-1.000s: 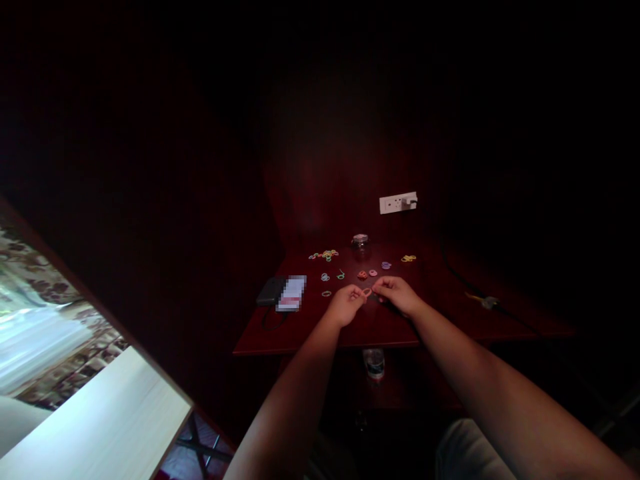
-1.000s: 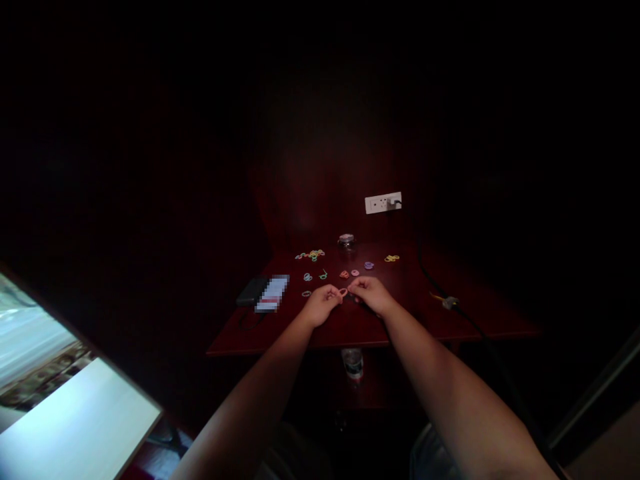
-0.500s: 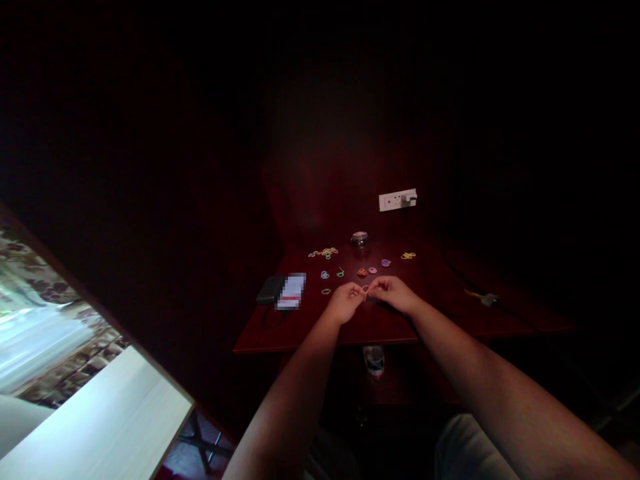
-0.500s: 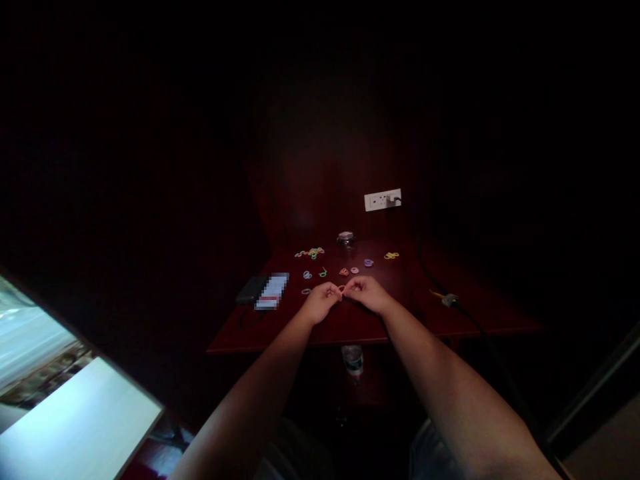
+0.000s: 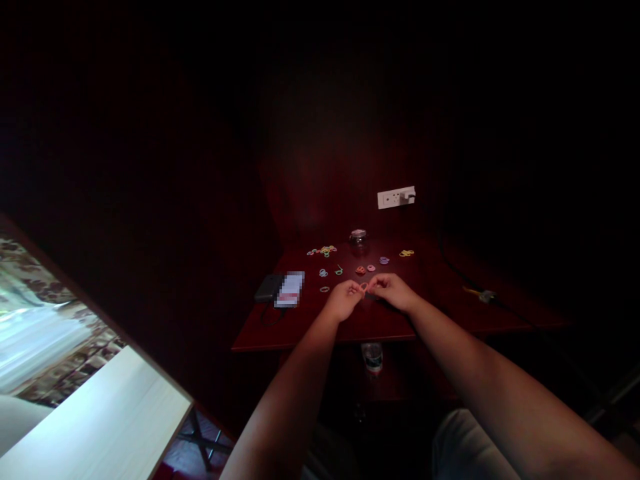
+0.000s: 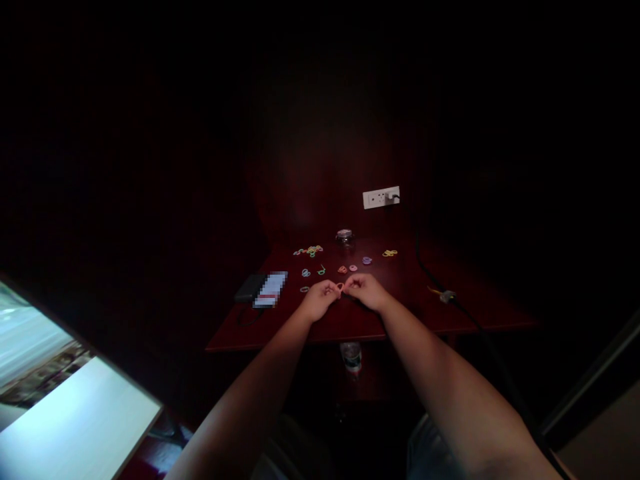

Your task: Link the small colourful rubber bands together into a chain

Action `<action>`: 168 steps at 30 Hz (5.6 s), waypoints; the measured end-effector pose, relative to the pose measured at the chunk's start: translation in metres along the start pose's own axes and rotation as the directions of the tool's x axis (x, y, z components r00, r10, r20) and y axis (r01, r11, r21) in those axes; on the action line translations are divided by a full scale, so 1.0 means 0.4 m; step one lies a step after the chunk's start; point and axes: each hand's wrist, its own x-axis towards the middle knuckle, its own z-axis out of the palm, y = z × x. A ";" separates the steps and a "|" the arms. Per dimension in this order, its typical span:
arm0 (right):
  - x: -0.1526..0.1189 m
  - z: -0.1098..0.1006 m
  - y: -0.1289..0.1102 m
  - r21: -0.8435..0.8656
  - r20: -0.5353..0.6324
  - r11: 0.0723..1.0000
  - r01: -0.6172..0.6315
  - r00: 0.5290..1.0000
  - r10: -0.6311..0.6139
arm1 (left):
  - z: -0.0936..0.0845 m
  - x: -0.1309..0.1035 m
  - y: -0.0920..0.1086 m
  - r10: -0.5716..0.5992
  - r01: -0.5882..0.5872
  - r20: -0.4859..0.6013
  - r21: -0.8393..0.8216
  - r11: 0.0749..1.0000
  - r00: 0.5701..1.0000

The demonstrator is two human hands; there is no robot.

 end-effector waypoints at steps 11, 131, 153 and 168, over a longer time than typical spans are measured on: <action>-0.005 0.000 -0.013 -0.021 -0.034 1.000 0.003 0.999 -0.003 | 0.002 0.002 -0.011 0.007 -0.007 0.009 -0.006 1.000 1.000; 0.211 0.025 0.054 -0.351 0.337 0.934 0.064 0.940 0.062 | -0.286 0.488 -0.180 -0.270 0.194 -0.082 0.885 0.423 0.959; 0.207 0.027 0.039 -0.331 0.310 0.943 0.034 0.948 0.075 | -0.266 0.372 -0.084 -0.123 0.169 -0.123 0.516 0.840 0.985; 0.095 0.027 0.036 0.083 0.225 0.996 0.029 0.973 -0.047 | 0.017 0.053 -0.009 -0.278 0.185 -0.275 -0.319 0.930 0.920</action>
